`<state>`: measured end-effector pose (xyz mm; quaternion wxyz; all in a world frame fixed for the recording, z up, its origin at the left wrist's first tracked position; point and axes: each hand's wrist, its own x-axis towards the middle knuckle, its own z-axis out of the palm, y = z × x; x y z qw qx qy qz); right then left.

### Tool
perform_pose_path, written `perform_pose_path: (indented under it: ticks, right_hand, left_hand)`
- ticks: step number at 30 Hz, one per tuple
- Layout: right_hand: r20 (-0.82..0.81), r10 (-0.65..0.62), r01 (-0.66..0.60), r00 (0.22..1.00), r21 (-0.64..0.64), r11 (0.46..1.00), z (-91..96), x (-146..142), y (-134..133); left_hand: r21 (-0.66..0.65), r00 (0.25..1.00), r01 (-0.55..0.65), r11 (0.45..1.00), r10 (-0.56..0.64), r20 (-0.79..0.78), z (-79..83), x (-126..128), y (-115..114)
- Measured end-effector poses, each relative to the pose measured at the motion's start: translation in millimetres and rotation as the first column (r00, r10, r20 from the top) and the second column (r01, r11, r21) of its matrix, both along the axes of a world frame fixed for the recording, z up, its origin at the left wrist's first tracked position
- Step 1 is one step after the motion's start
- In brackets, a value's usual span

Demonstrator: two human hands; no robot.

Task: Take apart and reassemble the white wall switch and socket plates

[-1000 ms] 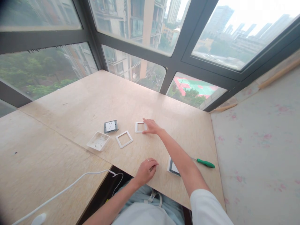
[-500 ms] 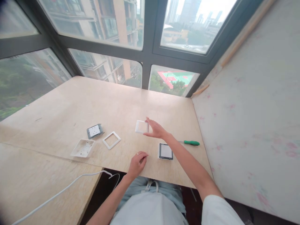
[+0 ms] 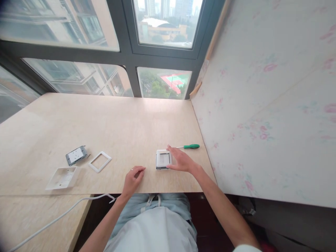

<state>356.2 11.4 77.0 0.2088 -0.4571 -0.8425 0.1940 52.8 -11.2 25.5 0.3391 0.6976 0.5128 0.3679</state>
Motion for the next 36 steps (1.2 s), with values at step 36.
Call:
perform_pose_path:
  ticks: [36]
  right_hand:
    - [-0.06,0.004,-0.003,0.998,0.026,1.0,-19.1,-5,-11]
  left_hand:
    - [-0.046,0.936,0.351,0.935,-0.348,0.056,2.9,49,34]
